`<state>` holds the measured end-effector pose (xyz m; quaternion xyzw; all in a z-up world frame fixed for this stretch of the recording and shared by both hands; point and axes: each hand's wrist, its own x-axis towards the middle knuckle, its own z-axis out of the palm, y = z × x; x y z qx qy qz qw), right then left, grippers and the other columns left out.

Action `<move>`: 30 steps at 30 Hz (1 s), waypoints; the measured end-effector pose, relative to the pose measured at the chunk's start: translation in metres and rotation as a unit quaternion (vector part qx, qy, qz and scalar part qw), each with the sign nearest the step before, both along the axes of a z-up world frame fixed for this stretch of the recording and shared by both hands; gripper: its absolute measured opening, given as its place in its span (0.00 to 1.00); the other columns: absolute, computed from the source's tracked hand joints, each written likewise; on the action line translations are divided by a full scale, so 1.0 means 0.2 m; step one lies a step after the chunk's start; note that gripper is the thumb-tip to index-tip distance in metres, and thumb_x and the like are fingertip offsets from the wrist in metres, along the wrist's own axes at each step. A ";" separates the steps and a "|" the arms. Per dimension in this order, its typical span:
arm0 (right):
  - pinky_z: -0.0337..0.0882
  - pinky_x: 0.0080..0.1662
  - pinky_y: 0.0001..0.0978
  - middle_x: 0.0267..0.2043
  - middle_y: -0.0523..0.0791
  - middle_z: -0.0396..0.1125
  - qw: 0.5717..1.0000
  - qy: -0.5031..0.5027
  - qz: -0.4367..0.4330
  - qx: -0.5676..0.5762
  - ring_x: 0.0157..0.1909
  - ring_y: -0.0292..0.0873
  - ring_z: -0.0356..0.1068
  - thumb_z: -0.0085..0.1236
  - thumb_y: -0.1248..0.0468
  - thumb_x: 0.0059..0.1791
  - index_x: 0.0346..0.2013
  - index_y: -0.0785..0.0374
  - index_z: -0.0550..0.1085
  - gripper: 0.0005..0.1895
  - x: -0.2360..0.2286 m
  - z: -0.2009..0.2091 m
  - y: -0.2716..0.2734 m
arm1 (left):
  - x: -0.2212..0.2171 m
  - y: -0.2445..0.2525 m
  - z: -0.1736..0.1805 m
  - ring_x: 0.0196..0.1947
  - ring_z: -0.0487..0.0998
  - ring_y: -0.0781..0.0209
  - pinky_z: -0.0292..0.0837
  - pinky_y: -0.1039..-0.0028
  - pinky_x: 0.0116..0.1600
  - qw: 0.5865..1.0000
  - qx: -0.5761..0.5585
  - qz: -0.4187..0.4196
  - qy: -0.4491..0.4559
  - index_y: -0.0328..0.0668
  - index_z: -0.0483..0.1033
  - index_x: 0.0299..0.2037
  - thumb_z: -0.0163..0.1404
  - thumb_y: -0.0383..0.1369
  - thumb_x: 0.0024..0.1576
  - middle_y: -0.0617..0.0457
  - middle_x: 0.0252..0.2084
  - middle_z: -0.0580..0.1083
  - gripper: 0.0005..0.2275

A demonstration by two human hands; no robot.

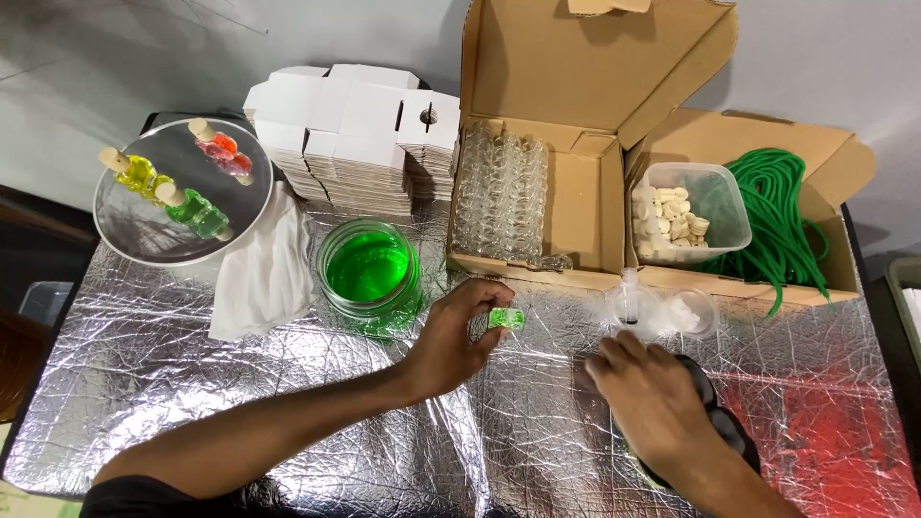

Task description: Assembling a small perfume bottle by threading a cord through a wooden cap and attaching it to the bottle.

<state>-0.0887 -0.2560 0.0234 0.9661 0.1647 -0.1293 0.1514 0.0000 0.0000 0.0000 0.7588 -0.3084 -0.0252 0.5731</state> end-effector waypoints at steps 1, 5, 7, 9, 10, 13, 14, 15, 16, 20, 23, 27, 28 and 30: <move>0.78 0.50 0.37 0.52 0.44 0.71 1.000 0.000 -0.002 0.000 0.54 0.42 0.71 0.55 0.65 0.50 0.45 0.52 0.75 0.09 0.00 0.00 -0.01 | 0.00 0.00 0.00 0.51 0.78 0.52 0.78 0.72 0.60 1.000 0.000 -0.002 0.000 0.35 0.70 0.51 0.60 0.18 0.51 0.45 0.49 0.75 0.19; 0.82 0.44 0.37 0.48 0.41 0.74 0.995 -0.073 0.026 0.057 0.53 0.42 0.73 0.62 0.72 0.42 0.41 0.51 0.76 0.17 0.00 0.03 -0.01 | 0.01 0.00 0.00 0.52 0.78 0.52 0.78 0.73 0.61 1.000 -0.005 0.000 0.003 0.35 0.70 0.51 0.58 0.16 0.51 0.45 0.49 0.75 0.19; 0.84 0.42 0.37 0.46 0.40 0.76 0.989 -0.086 0.048 0.107 0.50 0.42 0.77 0.65 0.75 0.38 0.38 0.50 0.78 0.19 -0.01 0.12 0.03 | 0.00 0.00 0.01 0.51 0.78 0.53 0.79 0.74 0.60 1.000 -0.010 0.003 0.005 0.35 0.70 0.51 0.58 0.14 0.50 0.46 0.48 0.75 0.19; 0.72 0.35 0.28 0.33 0.29 0.71 0.955 0.211 -0.037 0.207 0.30 0.29 0.68 0.54 0.74 0.43 0.29 0.46 0.70 0.15 -0.02 0.26 0.08 | 0.00 0.00 0.01 0.56 0.76 0.51 0.75 0.70 0.66 0.999 -0.025 0.002 0.021 0.33 0.70 0.52 0.52 0.10 0.48 0.44 0.51 0.73 0.21; 0.72 0.35 0.28 0.33 0.29 0.71 0.954 0.212 -0.038 0.207 0.30 0.29 0.68 0.54 0.74 0.43 0.29 0.46 0.70 0.15 -0.02 0.29 0.09 | 0.00 0.00 0.01 0.56 0.76 0.51 0.75 0.70 0.66 0.999 -0.025 0.001 0.022 0.33 0.70 0.52 0.52 0.10 0.48 0.44 0.51 0.73 0.21; 0.68 0.33 0.28 0.22 0.32 0.59 0.922 0.352 -0.099 0.131 0.22 0.32 0.56 0.38 0.63 0.56 0.37 0.43 0.65 0.08 -0.03 0.36 0.07 | 0.00 0.00 -0.01 0.55 0.77 0.50 0.78 0.70 0.64 0.999 -0.036 0.000 0.006 0.33 0.69 0.50 0.53 0.10 0.49 0.43 0.50 0.73 0.20; 0.67 0.35 0.26 0.23 0.31 0.61 0.929 0.323 -0.132 0.121 0.24 0.30 0.59 0.40 0.65 0.52 0.35 0.41 0.68 0.11 -0.03 0.35 0.02 | 0.00 -0.01 -0.01 0.55 0.76 0.49 0.78 0.68 0.64 0.999 -0.043 -0.003 0.014 0.35 0.68 0.48 0.52 0.10 0.48 0.43 0.50 0.73 0.19; 0.65 0.36 0.24 0.23 0.30 0.64 0.935 0.294 -0.165 0.112 0.26 0.28 0.62 0.42 0.67 0.48 0.33 0.40 0.71 0.14 -0.04 0.33 -0.03 | 0.00 0.00 -0.02 0.56 0.76 0.49 0.78 0.66 0.64 0.999 -0.049 -0.008 0.022 0.36 0.67 0.47 0.51 0.09 0.48 0.43 0.50 0.73 0.19; 0.65 0.36 0.24 0.23 0.30 0.64 0.934 0.295 -0.167 0.114 0.26 0.28 0.62 0.42 0.67 0.48 0.33 0.40 0.71 0.14 -0.04 0.29 -0.10 | 0.00 -0.01 -0.02 0.56 0.76 0.49 0.78 0.66 0.64 0.999 -0.048 -0.010 0.023 0.36 0.67 0.47 0.51 0.09 0.48 0.43 0.50 0.73 0.19; 0.58 0.35 0.34 0.20 0.28 0.67 0.957 0.236 -0.159 0.057 0.27 0.30 0.67 0.56 0.62 0.40 0.21 0.42 0.66 0.09 -0.03 0.24 -0.22 | 0.02 -0.01 -0.03 0.56 0.77 0.51 0.81 0.68 0.57 1.000 -0.030 0.004 -0.001 0.43 0.65 0.28 0.50 0.10 0.44 0.46 0.47 0.76 0.15; 0.70 0.36 0.33 0.25 0.32 0.72 0.932 0.257 -0.257 0.001 0.30 0.34 0.74 0.52 0.66 0.45 0.27 0.46 0.72 0.07 -0.01 0.37 -0.17 | 0.02 0.00 -0.01 0.56 0.78 0.53 0.80 0.69 0.58 1.000 -0.010 0.006 -0.014 0.44 0.70 0.22 0.50 0.08 0.41 0.51 0.43 0.79 0.15; 0.73 0.38 0.45 0.33 0.41 0.74 0.921 0.199 -0.334 -0.035 0.42 0.47 0.77 0.47 0.70 0.48 0.28 0.54 0.71 0.08 -0.06 0.30 -0.35 | 0.02 -0.02 0.01 0.55 0.79 0.56 0.84 0.80 0.37 1.000 0.006 0.019 0.018 0.44 0.80 0.26 0.53 0.10 0.47 0.49 0.52 0.78 0.14; 0.73 0.38 0.45 0.33 0.41 0.74 0.920 0.197 -0.338 -0.037 0.42 0.47 0.77 0.47 0.70 0.48 0.28 0.54 0.71 0.08 -0.05 0.37 -0.34 | 0.03 -0.03 0.01 0.55 0.79 0.56 0.84 0.80 0.37 1.000 0.003 0.015 0.016 0.44 0.80 0.26 0.53 0.10 0.47 0.49 0.52 0.78 0.14; 0.67 0.39 0.38 0.39 0.37 0.76 0.901 0.203 -0.383 0.025 0.38 0.43 0.75 0.45 0.62 0.48 0.31 0.48 0.74 0.08 -0.02 0.51 -0.31 | 0.04 -0.03 0.03 0.46 0.84 0.62 0.87 0.88 0.28 0.998 0.037 0.037 0.025 0.44 0.83 0.33 0.54 0.13 0.51 0.48 0.54 0.77 0.13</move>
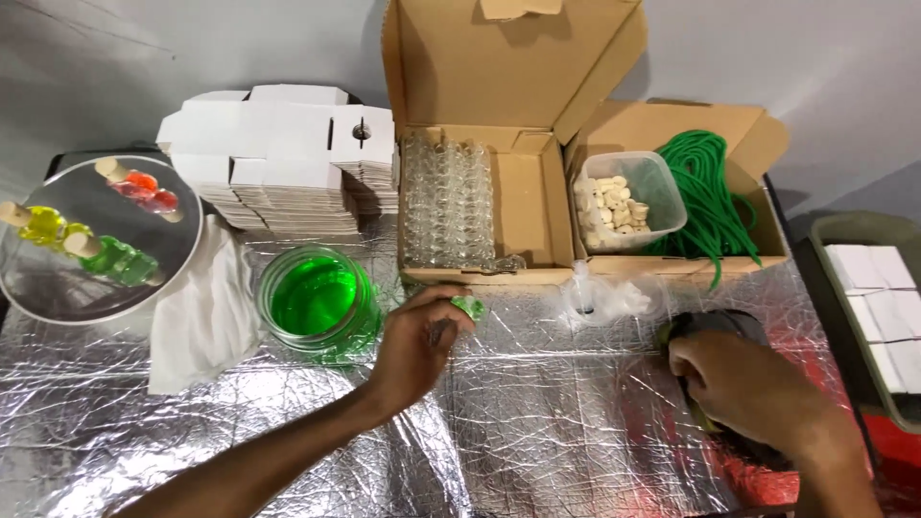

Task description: Assembling a small perfume bottle by threading a cord through a wooden cap and attaching it to the bottle.

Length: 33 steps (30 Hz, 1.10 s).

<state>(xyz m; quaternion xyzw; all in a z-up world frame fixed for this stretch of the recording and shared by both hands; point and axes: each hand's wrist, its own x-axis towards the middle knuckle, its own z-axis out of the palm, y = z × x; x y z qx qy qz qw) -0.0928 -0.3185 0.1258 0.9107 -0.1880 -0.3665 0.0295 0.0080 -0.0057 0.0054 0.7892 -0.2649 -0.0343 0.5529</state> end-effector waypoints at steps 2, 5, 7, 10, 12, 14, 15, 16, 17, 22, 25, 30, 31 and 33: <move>0.72 0.40 0.27 0.36 0.32 0.77 0.997 -0.053 0.024 0.045 0.35 0.34 0.75 0.48 0.57 0.50 0.33 0.43 0.76 0.08 0.02 0.09 -0.01 | 0.02 -0.01 0.00 0.42 0.85 0.64 0.84 0.88 0.27 1.000 -0.010 0.004 0.010 0.43 0.83 0.34 0.53 0.13 0.52 0.47 0.55 0.77 0.12; 0.77 0.40 0.24 0.34 0.32 0.80 0.970 -0.210 0.044 0.114 0.34 0.31 0.78 0.53 0.55 0.51 0.39 0.43 0.79 0.07 0.10 0.17 -0.02 | 0.02 0.00 0.01 0.37 0.84 0.67 0.79 0.89 0.23 1.000 -0.013 0.006 -0.002 0.42 0.82 0.32 0.52 0.11 0.50 0.47 0.55 0.78 0.14; 0.77 0.39 0.31 0.36 0.36 0.81 0.941 -0.310 0.039 0.130 0.37 0.37 0.80 0.55 0.59 0.49 0.44 0.48 0.79 0.10 0.20 0.22 -0.01 | 0.01 0.00 0.01 0.37 0.84 0.68 0.75 0.89 0.20 1.000 -0.012 0.002 -0.023 0.43 0.82 0.30 0.51 0.10 0.49 0.47 0.55 0.78 0.15; 0.78 0.36 0.31 0.38 0.46 0.78 0.906 -0.388 0.118 0.125 0.34 0.40 0.78 0.50 0.70 0.54 0.47 0.61 0.78 0.11 0.41 0.26 0.02 | 0.00 -0.01 0.03 0.35 0.83 0.66 0.81 0.87 0.25 0.999 -0.015 0.020 -0.040 0.44 0.82 0.31 0.54 0.11 0.49 0.47 0.54 0.78 0.13; 0.75 0.48 0.55 0.44 0.47 0.76 0.953 -0.291 0.049 0.074 0.45 0.56 0.77 0.48 0.63 0.53 0.48 0.51 0.79 0.13 0.57 0.27 0.03 | -0.03 0.00 0.09 0.50 0.81 0.39 0.78 0.53 0.55 0.999 -0.019 0.037 -0.026 0.38 0.81 0.27 0.51 0.13 0.50 0.40 0.50 0.78 0.11; 0.72 0.51 0.51 0.52 0.44 0.74 0.963 -0.258 0.029 0.077 0.52 0.53 0.73 0.46 0.65 0.50 0.51 0.51 0.77 0.18 0.68 0.18 0.00 | -0.02 0.00 0.01 0.53 0.80 0.47 0.82 0.65 0.54 0.998 -0.008 0.039 -0.053 0.42 0.81 0.29 0.53 0.13 0.48 0.45 0.52 0.77 0.11; 0.69 0.53 0.47 0.61 0.42 0.71 0.972 -0.220 0.012 0.082 0.59 0.50 0.69 0.44 0.66 0.47 0.54 0.50 0.75 0.23 0.74 0.14 -0.01 | -0.01 0.01 -0.03 0.55 0.79 0.56 0.86 0.77 0.53 0.996 0.002 0.045 -0.075 0.46 0.81 0.31 0.56 0.13 0.47 0.50 0.54 0.75 0.13; 0.69 0.53 0.47 0.61 0.42 0.71 0.971 -0.223 0.010 0.082 0.59 0.50 0.69 0.44 0.66 0.47 0.54 0.50 0.75 0.23 0.78 0.11 -0.03 | -0.01 0.00 -0.03 0.55 0.79 0.56 0.86 0.77 0.53 0.996 0.002 0.042 -0.079 0.46 0.81 0.31 0.56 0.13 0.47 0.50 0.54 0.75 0.13; 0.67 0.53 0.45 0.50 0.45 0.71 0.980 -0.182 0.025 0.081 0.63 0.45 0.64 0.45 0.66 0.48 0.54 0.50 0.73 0.20 0.81 0.08 -0.05 | -0.01 0.00 -0.04 0.54 0.77 0.55 0.83 0.73 0.54 0.994 -0.021 0.044 -0.097 0.45 0.80 0.31 0.58 0.14 0.46 0.49 0.53 0.74 0.12; 0.62 0.56 0.42 0.41 0.46 0.72 0.984 -0.143 -0.010 0.101 0.73 0.40 0.51 0.43 0.68 0.50 0.53 0.50 0.71 0.19 0.85 0.05 -0.04 | -0.04 0.00 -0.01 0.46 0.73 0.57 0.75 0.69 0.48 0.987 -0.062 0.040 -0.142 0.46 0.80 0.30 0.58 0.19 0.47 0.50 0.49 0.72 0.08; 0.65 0.45 0.40 0.44 0.44 0.68 0.972 -0.198 -0.004 0.130 0.46 0.45 0.67 0.49 0.67 0.49 0.43 0.55 0.76 0.11 0.83 -0.03 -0.12 | -0.06 -0.01 0.00 0.46 0.73 0.57 0.74 0.64 0.53 0.983 -0.099 0.005 -0.153 0.45 0.80 0.30 0.56 0.21 0.48 0.50 0.48 0.71 0.06; 0.62 0.42 0.40 0.34 0.46 0.70 0.970 -0.195 0.049 0.138 0.39 0.46 0.67 0.50 0.62 0.49 0.50 0.51 0.71 0.15 0.81 -0.05 -0.17 | -0.05 -0.01 -0.01 0.50 0.73 0.55 0.74 0.62 0.55 0.982 -0.118 -0.019 -0.148 0.44 0.80 0.31 0.54 0.20 0.49 0.49 0.49 0.72 0.07; 0.62 0.42 0.40 0.34 0.46 0.70 0.970 -0.195 0.049 0.138 0.39 0.46 0.67 0.50 0.62 0.49 0.50 0.51 0.71 0.15 0.80 -0.02 -0.13 | -0.05 -0.01 -0.01 0.50 0.73 0.55 0.74 0.62 0.55 0.982 -0.117 -0.019 -0.148 0.44 0.80 0.31 0.54 0.20 0.49 0.49 0.49 0.72 0.07; 0.62 0.39 0.42 0.48 0.50 0.66 0.981 -0.139 -0.004 0.133 0.36 0.50 0.67 0.46 0.69 0.49 0.60 0.50 0.65 0.24 0.76 0.04 -0.06 | -0.05 -0.01 -0.01 0.50 0.74 0.57 0.75 0.64 0.55 0.985 -0.109 -0.008 -0.137 0.44 0.81 0.30 0.54 0.22 0.49 0.50 0.48 0.72 0.06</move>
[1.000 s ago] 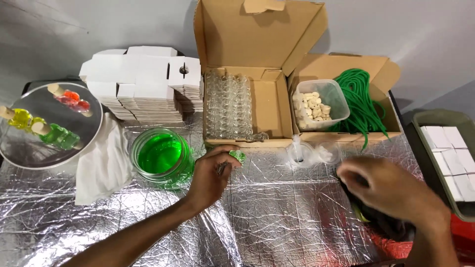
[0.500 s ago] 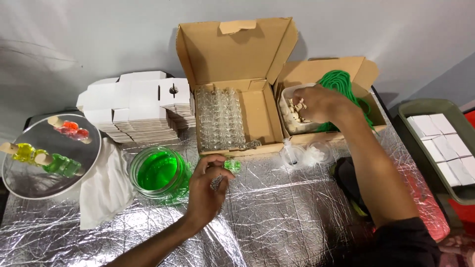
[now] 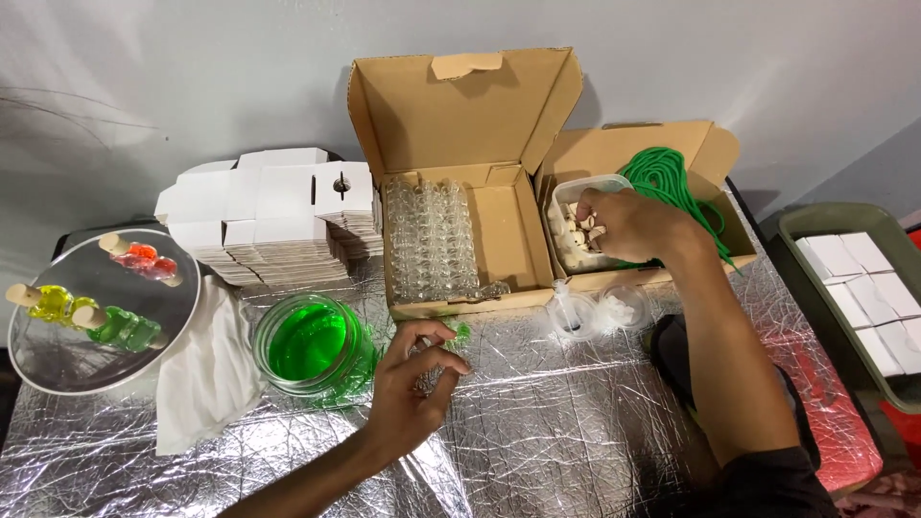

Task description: Assembling a small perfume bottle by threading a cord through a wooden cap and attaching it to the bottle.

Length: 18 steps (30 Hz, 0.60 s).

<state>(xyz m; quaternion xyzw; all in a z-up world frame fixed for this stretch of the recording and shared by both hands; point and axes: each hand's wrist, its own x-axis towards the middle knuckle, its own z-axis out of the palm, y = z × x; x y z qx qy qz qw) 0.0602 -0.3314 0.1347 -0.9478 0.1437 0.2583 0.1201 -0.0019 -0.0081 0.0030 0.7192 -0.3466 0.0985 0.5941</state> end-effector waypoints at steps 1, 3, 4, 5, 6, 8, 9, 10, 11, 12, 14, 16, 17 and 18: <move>0.62 0.39 0.42 0.48 0.50 0.66 1.000 0.000 0.000 0.000 0.36 0.50 0.67 0.46 0.69 0.49 0.60 0.50 0.65 0.24 0.02 -0.04 -0.04 | 0.00 0.00 0.01 0.50 0.74 0.57 0.75 0.64 0.55 1.000 0.000 0.000 0.000 0.44 0.81 0.30 0.54 0.22 0.49 0.50 0.48 0.72 0.06; 0.64 0.47 0.39 0.49 0.44 0.67 0.998 -0.045 0.035 0.008 0.51 0.45 0.66 0.49 0.68 0.44 0.49 0.52 0.71 0.19 0.05 -0.13 -0.11 | 0.00 0.00 0.03 0.51 0.73 0.56 0.74 0.65 0.56 1.000 -0.004 -0.009 0.015 0.44 0.81 0.31 0.55 0.20 0.49 0.51 0.47 0.71 0.07; 0.64 0.47 0.39 0.49 0.44 0.67 0.998 -0.045 0.036 0.009 0.51 0.45 0.66 0.49 0.68 0.44 0.49 0.52 0.71 0.19 0.05 -0.14 -0.13 | -0.01 0.00 0.03 0.51 0.73 0.56 0.74 0.65 0.56 1.000 -0.003 -0.009 0.014 0.44 0.81 0.31 0.55 0.20 0.49 0.51 0.47 0.71 0.07; 0.64 0.45 0.38 0.47 0.42 0.68 0.997 -0.054 0.033 0.032 0.45 0.44 0.66 0.52 0.65 0.44 0.46 0.53 0.73 0.15 0.04 -0.15 -0.14 | -0.01 0.01 0.03 0.51 0.73 0.56 0.74 0.64 0.56 1.000 -0.001 -0.009 0.018 0.44 0.81 0.31 0.55 0.20 0.49 0.50 0.47 0.72 0.07; 0.64 0.43 0.36 0.45 0.41 0.70 0.996 -0.065 0.031 0.054 0.40 0.42 0.66 0.55 0.61 0.45 0.42 0.54 0.75 0.12 0.04 -0.15 -0.16 | -0.01 0.00 0.03 0.51 0.73 0.55 0.74 0.63 0.56 1.000 0.000 -0.009 0.020 0.44 0.81 0.31 0.55 0.20 0.49 0.50 0.47 0.72 0.07; 0.64 0.43 0.35 0.43 0.40 0.70 0.995 -0.073 0.020 0.063 0.41 0.41 0.66 0.56 0.61 0.44 0.40 0.55 0.75 0.10 0.04 -0.14 -0.16 | 0.00 0.01 0.03 0.52 0.74 0.55 0.74 0.62 0.56 1.000 0.005 -0.010 0.024 0.44 0.81 0.31 0.55 0.20 0.49 0.50 0.47 0.72 0.07; 0.63 0.44 0.34 0.42 0.38 0.71 0.994 -0.078 0.009 0.073 0.41 0.40 0.66 0.58 0.62 0.44 0.38 0.55 0.76 0.09 0.04 -0.14 -0.16 | 0.00 0.00 0.03 0.53 0.74 0.54 0.74 0.60 0.57 0.999 0.010 -0.011 0.029 0.44 0.81 0.31 0.55 0.21 0.49 0.50 0.47 0.73 0.06; 0.63 0.44 0.34 0.42 0.38 0.71 0.994 -0.078 0.008 0.073 0.41 0.40 0.66 0.58 0.62 0.44 0.38 0.55 0.76 0.09 0.03 -0.13 -0.15 | 0.00 0.00 0.03 0.53 0.74 0.54 0.74 0.60 0.57 0.999 0.011 -0.012 0.030 0.44 0.81 0.31 0.55 0.21 0.49 0.50 0.47 0.73 0.06; 0.64 0.41 0.35 0.43 0.40 0.71 0.993 -0.086 -0.010 0.078 0.37 0.41 0.67 0.59 0.61 0.42 0.40 0.57 0.76 0.12 0.03 -0.11 -0.14 | 0.00 0.00 0.03 0.52 0.73 0.55 0.73 0.62 0.57 1.000 0.009 -0.013 0.026 0.44 0.81 0.31 0.56 0.21 0.49 0.50 0.47 0.72 0.06; 0.64 0.38 0.35 0.44 0.42 0.71 0.992 -0.094 -0.027 0.083 0.33 0.42 0.68 0.60 0.61 0.41 0.42 0.58 0.77 0.15 0.02 -0.10 -0.12 | 0.00 0.00 0.03 0.51 0.73 0.55 0.73 0.63 0.56 1.000 0.008 -0.013 0.022 0.44 0.81 0.32 0.57 0.21 0.50 0.51 0.48 0.72 0.06; 0.67 0.43 0.36 0.47 0.44 0.73 0.989 -0.113 -0.045 0.089 0.43 0.42 0.70 0.59 0.62 0.42 0.43 0.60 0.78 0.15 0.00 -0.01 -0.07 | 0.00 0.00 0.03 0.51 0.73 0.55 0.72 0.63 0.57 1.000 0.001 -0.016 0.020 0.44 0.81 0.32 0.57 0.21 0.50 0.51 0.47 0.72 0.06; 0.69 0.48 0.37 0.49 0.45 0.74 0.985 -0.130 -0.063 0.096 0.53 0.42 0.72 0.59 0.62 0.43 0.43 0.61 0.79 0.14 -0.02 0.03 -0.06 | 0.00 0.00 0.02 0.51 0.73 0.55 0.72 0.63 0.57 1.000 -0.006 -0.019 0.020 0.44 0.81 0.32 0.57 0.21 0.50 0.51 0.47 0.72 0.06; 0.68 0.46 0.34 0.45 0.44 0.73 0.976 -0.161 -0.080 0.120 0.48 0.41 0.70 0.59 0.63 0.43 0.40 0.61 0.78 0.11 -0.02 0.03 -0.07 | 0.00 0.00 0.01 0.52 0.73 0.55 0.73 0.61 0.57 0.999 -0.001 -0.019 0.025 0.43 0.81 0.32 0.56 0.21 0.50 0.50 0.47 0.72 0.05; 0.66 0.44 0.32 0.40 0.43 0.71 0.966 -0.194 -0.097 0.142 0.44 0.40 0.69 0.58 0.65 0.43 0.37 0.61 0.77 0.08 -0.02 0.03 -0.09 | 0.01 0.00 0.00 0.53 0.73 0.54 0.74 0.58 0.58 0.999 0.004 -0.021 0.028 0.43 0.81 0.32 0.56 0.22 0.50 0.50 0.47 0.73 0.05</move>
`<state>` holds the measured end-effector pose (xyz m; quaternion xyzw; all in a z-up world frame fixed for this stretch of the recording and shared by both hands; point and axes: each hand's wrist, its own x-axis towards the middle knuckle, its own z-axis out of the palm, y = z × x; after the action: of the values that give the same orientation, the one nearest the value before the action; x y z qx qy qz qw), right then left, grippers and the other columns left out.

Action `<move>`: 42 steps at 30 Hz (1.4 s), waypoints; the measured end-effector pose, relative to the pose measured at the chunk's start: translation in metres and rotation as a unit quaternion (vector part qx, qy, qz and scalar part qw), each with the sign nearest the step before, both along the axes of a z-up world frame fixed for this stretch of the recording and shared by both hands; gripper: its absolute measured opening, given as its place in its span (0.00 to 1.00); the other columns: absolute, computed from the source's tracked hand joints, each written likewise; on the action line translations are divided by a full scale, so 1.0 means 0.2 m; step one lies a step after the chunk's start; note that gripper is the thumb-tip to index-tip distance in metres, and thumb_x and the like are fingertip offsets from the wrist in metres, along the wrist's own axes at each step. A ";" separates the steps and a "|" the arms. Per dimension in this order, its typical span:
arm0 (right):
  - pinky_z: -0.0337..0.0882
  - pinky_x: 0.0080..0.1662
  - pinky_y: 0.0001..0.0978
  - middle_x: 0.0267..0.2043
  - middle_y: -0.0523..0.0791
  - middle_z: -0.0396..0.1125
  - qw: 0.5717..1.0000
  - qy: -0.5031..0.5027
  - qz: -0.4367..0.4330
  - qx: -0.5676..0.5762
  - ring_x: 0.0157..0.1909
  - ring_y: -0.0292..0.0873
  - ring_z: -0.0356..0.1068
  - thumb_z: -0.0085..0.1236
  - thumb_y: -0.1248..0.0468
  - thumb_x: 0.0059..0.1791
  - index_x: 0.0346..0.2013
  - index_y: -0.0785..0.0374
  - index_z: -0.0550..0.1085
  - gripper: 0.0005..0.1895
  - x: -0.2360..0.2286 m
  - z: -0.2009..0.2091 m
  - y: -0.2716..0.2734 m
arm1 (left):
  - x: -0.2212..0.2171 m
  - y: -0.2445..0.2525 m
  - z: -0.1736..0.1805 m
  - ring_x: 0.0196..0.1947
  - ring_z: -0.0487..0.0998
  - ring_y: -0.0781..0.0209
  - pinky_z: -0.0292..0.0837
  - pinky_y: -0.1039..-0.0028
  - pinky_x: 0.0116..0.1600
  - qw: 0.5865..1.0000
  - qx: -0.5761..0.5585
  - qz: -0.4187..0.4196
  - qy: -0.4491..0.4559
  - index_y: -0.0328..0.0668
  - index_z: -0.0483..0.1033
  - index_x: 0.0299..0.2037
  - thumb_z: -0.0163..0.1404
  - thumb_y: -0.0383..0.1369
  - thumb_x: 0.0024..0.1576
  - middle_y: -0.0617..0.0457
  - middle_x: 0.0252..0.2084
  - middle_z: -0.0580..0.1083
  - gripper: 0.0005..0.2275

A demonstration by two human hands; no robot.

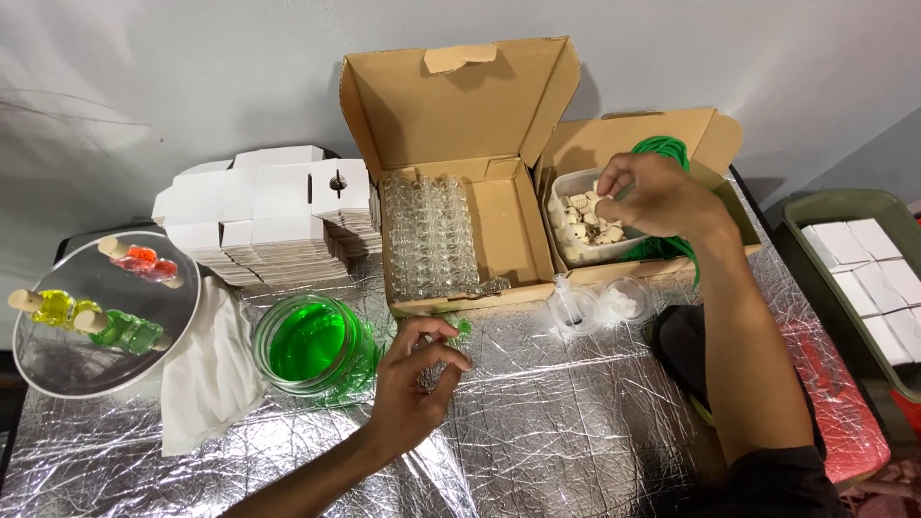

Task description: Assembling a small perfume bottle by threading a cord through a wooden cap and attaching it to the bottle.

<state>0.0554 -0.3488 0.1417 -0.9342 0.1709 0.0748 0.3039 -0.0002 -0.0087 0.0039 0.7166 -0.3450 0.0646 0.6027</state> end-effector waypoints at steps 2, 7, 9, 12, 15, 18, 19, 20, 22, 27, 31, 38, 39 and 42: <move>0.66 0.41 0.34 0.37 0.46 0.72 1.000 0.006 -0.019 0.021 0.41 0.40 0.70 0.58 0.64 0.46 0.38 0.60 0.75 0.07 -0.04 0.11 0.06 | 0.00 0.00 0.00 0.53 0.73 0.55 0.74 0.60 0.58 1.000 -0.003 -0.004 -0.002 0.43 0.81 0.32 0.56 0.21 0.50 0.50 0.47 0.72 0.05; 0.64 0.35 0.33 0.33 0.47 0.72 0.998 0.056 -0.022 0.035 0.33 0.41 0.67 0.54 0.63 0.51 0.43 0.59 0.76 0.08 -0.07 0.21 0.11 | 0.00 0.00 0.00 0.52 0.73 0.55 0.73 0.62 0.58 1.000 0.000 -0.007 0.006 0.43 0.80 0.32 0.57 0.21 0.50 0.51 0.48 0.72 0.05; 0.70 0.37 0.33 0.37 0.51 0.72 0.993 0.077 -0.012 0.084 0.37 0.44 0.70 0.52 0.65 0.54 0.47 0.65 0.76 0.10 -0.06 0.18 0.07 | 0.00 0.00 0.00 0.52 0.73 0.55 0.74 0.63 0.57 1.000 -0.006 -0.009 0.004 0.43 0.81 0.32 0.56 0.21 0.51 0.51 0.47 0.72 0.06; 0.68 0.37 0.34 0.35 0.48 0.69 0.995 0.081 -0.022 0.054 0.41 0.43 0.72 0.43 0.62 0.58 0.54 0.61 0.79 0.18 -0.06 0.20 0.07 | 0.00 0.00 0.00 0.54 0.73 0.55 0.73 0.59 0.59 1.000 -0.004 -0.010 0.000 0.44 0.81 0.33 0.55 0.20 0.50 0.50 0.49 0.71 0.07; 0.63 0.33 0.36 0.30 0.52 0.68 0.997 0.047 0.004 0.064 0.26 0.45 0.63 0.44 0.61 0.59 0.51 0.72 0.79 0.19 -0.04 0.15 0.02 | 0.00 0.00 -0.01 0.51 0.73 0.54 0.74 0.61 0.55 1.000 -0.010 -0.007 -0.017 0.43 0.80 0.32 0.55 0.21 0.49 0.50 0.47 0.72 0.06; 0.66 0.33 0.35 0.36 0.54 0.69 0.982 -0.008 -0.013 0.186 0.31 0.46 0.65 0.48 0.64 0.59 0.43 0.77 0.79 0.17 -0.03 0.10 -0.01 | 0.00 0.00 0.00 0.51 0.73 0.54 0.73 0.62 0.55 1.000 -0.007 -0.010 -0.027 0.44 0.81 0.33 0.55 0.22 0.51 0.50 0.47 0.72 0.05; 0.66 0.33 0.35 0.36 0.54 0.69 0.983 -0.007 -0.010 0.185 0.31 0.46 0.65 0.48 0.64 0.59 0.43 0.77 0.79 0.17 -0.03 0.12 0.01 | -0.01 0.00 0.00 0.51 0.73 0.54 0.73 0.62 0.55 1.000 -0.009 -0.007 -0.027 0.44 0.81 0.33 0.55 0.22 0.51 0.50 0.47 0.72 0.05; 0.67 0.37 0.35 0.33 0.52 0.69 0.987 0.021 -0.023 0.156 0.31 0.44 0.65 0.50 0.61 0.59 0.42 0.73 0.79 0.17 -0.04 0.14 0.02 | -0.01 0.00 -0.01 0.51 0.73 0.54 0.74 0.61 0.55 1.000 -0.004 -0.007 -0.021 0.44 0.81 0.32 0.55 0.22 0.51 0.50 0.47 0.72 0.06; 0.68 0.41 0.34 0.30 0.49 0.69 0.990 0.049 -0.033 0.125 0.31 0.43 0.66 0.51 0.58 0.58 0.41 0.70 0.79 0.17 -0.03 0.13 0.00 | 0.00 0.01 -0.01 0.51 0.74 0.54 0.74 0.61 0.56 1.000 -0.001 -0.003 -0.017 0.45 0.81 0.32 0.55 0.21 0.50 0.50 0.47 0.72 0.06; 0.61 0.33 0.35 0.24 0.48 0.63 0.985 0.027 0.026 0.169 0.26 0.42 0.61 0.57 0.63 0.56 0.35 0.71 0.79 0.12 -0.02 0.06 -0.09 | 0.00 0.01 -0.01 0.52 0.74 0.54 0.75 0.61 0.55 1.000 -0.001 -0.011 -0.007 0.44 0.81 0.33 0.55 0.21 0.49 0.50 0.47 0.72 0.06; 0.51 0.25 0.33 0.15 0.44 0.56 0.996 0.032 0.071 0.035 0.17 0.38 0.46 0.57 0.56 0.57 0.14 0.62 0.64 0.29 -0.04 0.09 -0.06 | 0.01 0.01 0.00 0.52 0.74 0.54 0.74 0.61 0.56 1.000 -0.004 -0.015 0.003 0.44 0.81 0.32 0.55 0.21 0.49 0.50 0.46 0.72 0.06; 0.69 0.51 0.38 0.47 0.49 0.77 0.996 0.070 -0.047 0.011 0.49 0.47 0.75 0.59 0.67 0.52 0.53 0.58 0.81 0.15 -0.08 0.25 0.11 | 0.00 0.01 0.04 0.49 0.74 0.55 0.73 0.66 0.50 1.000 -0.015 -0.022 -0.015 0.42 0.80 0.34 0.53 0.21 0.52 0.50 0.45 0.72 0.06; 0.73 0.57 0.38 0.49 0.51 0.78 0.995 0.069 -0.068 0.034 0.54 0.47 0.77 0.58 0.70 0.51 0.55 0.60 0.79 0.16 -0.08 0.27 0.14 | 0.00 0.01 0.06 0.47 0.74 0.54 0.74 0.67 0.48 0.999 -0.021 -0.023 -0.033 0.41 0.79 0.37 0.53 0.22 0.54 0.49 0.44 0.72 0.05; 0.66 0.69 0.47 0.56 0.41 0.77 0.991 0.127 -0.010 -0.043 0.59 0.41 0.77 0.56 0.62 0.52 0.58 0.48 0.77 0.19 -0.13 0.36 0.31 | -0.02 0.01 0.05 0.45 0.75 0.55 0.75 0.69 0.50 0.998 0.003 -0.037 -0.046 0.38 0.76 0.49 0.56 0.28 0.58 0.46 0.43 0.74 0.10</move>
<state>0.0292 -0.2873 0.2144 -0.9277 0.2202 0.1823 0.2402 -0.0042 -0.0074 0.0148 0.7014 -0.3988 0.0741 0.5860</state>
